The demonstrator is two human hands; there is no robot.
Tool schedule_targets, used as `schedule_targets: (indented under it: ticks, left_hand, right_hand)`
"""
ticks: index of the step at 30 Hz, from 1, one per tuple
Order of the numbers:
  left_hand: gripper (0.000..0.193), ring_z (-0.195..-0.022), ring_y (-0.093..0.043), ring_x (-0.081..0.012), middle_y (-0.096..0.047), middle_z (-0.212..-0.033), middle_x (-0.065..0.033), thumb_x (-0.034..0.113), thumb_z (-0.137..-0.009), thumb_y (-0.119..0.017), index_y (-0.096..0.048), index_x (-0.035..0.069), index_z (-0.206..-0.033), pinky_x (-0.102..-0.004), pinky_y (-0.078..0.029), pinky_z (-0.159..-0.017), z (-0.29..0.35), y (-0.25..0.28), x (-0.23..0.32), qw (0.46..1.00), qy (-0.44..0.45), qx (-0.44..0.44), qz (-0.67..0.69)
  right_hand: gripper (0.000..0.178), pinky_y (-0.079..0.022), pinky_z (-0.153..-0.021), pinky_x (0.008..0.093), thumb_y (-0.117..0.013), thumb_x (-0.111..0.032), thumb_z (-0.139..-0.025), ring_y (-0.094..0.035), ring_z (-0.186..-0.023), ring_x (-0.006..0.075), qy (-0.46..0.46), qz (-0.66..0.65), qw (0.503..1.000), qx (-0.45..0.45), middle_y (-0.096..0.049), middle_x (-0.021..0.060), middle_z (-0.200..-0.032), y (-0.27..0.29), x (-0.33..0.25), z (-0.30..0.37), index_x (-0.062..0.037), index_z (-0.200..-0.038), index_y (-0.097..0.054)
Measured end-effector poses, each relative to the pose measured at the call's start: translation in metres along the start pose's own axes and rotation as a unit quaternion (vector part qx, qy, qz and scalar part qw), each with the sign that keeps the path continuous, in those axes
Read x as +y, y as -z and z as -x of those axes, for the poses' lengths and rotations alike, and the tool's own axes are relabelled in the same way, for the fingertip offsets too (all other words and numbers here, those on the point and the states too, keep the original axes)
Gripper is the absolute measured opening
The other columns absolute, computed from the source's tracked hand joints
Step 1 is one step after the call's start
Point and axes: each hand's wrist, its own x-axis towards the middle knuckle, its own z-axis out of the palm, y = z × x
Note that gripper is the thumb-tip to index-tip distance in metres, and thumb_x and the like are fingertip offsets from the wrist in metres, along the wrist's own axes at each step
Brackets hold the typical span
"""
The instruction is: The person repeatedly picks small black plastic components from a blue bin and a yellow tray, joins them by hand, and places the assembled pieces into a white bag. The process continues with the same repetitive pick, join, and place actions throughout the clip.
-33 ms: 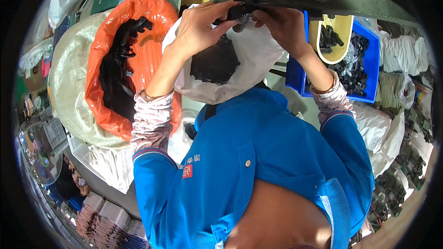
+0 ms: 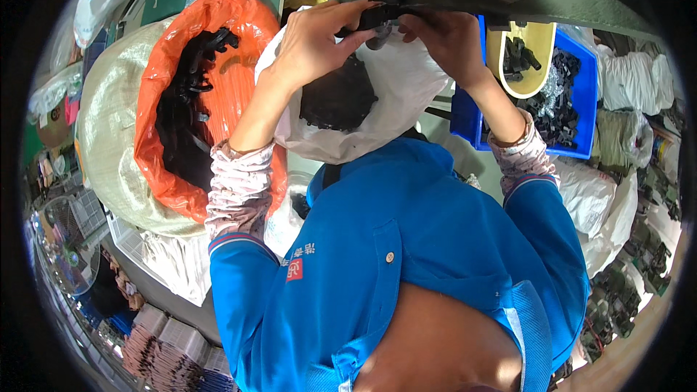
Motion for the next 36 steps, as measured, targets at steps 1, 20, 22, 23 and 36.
schedule_targets:
  ticks: [1, 20, 22, 23, 36]
  left_hand:
    - [0.033, -0.064, -0.058, -0.0223, -0.060, -0.073, -0.0066, 0.012, -0.077, -0.078, -0.069, 0.006, -0.108, -0.0318, -0.049, -0.060, -0.002, 0.000, -0.001, 1.000, 0.004, -0.010, 0.005]
    - [0.026, -0.074, -0.065, -0.0284, -0.068, -0.082, -0.0087, 0.024, -0.081, -0.076, -0.065, 0.005, -0.096, -0.0347, -0.051, -0.069, 0.001, 0.009, -0.019, 0.993, 0.051, -0.103, 0.007]
    - [0.027, -0.080, -0.067, -0.0262, -0.070, -0.088, -0.0098, 0.019, -0.081, -0.075, -0.065, 0.005, -0.102, -0.0333, -0.052, -0.074, 0.009, 0.017, -0.015, 0.995, 0.056, -0.072, 0.038]
    - [0.028, -0.082, -0.068, -0.0247, -0.070, -0.089, -0.0102, 0.017, -0.081, -0.075, -0.065, 0.005, -0.104, -0.0327, -0.053, -0.075, 0.015, 0.021, -0.008, 0.993, 0.080, -0.060, 0.060]
    - [0.022, -0.078, -0.068, -0.0184, -0.072, -0.089, -0.0101, 0.007, -0.084, -0.071, -0.067, 0.003, -0.105, -0.0286, -0.052, -0.073, 0.044, 0.015, -0.014, 0.985, 0.165, 0.030, 0.045]
  right_hand:
    - [0.022, -0.055, -0.068, 0.0257, -0.064, -0.003, -0.092, -0.067, -0.074, 0.0138, -0.045, -0.021, 0.999, -0.004, -0.070, 0.0122, -0.083, -0.001, 0.001, 0.001, 0.0089, -0.111, -0.065]
    - [0.026, -0.055, -0.065, 0.0275, -0.067, -0.014, -0.092, -0.066, -0.073, 0.0138, -0.134, -0.105, 0.985, 0.020, -0.069, 0.0098, -0.083, -0.001, 0.018, -0.009, 0.0049, -0.110, -0.066]
    - [0.034, -0.057, -0.070, 0.0290, -0.066, -0.022, -0.094, -0.070, -0.082, 0.0166, -0.123, -0.128, 0.984, 0.033, -0.071, 0.0134, -0.089, -0.003, 0.034, 0.007, 0.0044, -0.116, -0.066]
    - [0.034, -0.057, -0.070, 0.0291, -0.066, -0.023, -0.095, -0.070, -0.083, 0.0168, -0.136, -0.186, 0.972, 0.045, -0.071, 0.0130, -0.089, -0.001, 0.037, 0.009, 0.0041, -0.115, -0.066]
    - [0.032, -0.051, -0.089, 0.0473, -0.061, -0.017, -0.085, -0.064, -0.101, 0.0381, 0.081, 0.476, 0.873, -0.068, -0.066, 0.0193, -0.113, -0.005, 0.187, -0.038, -0.0106, -0.116, -0.067]
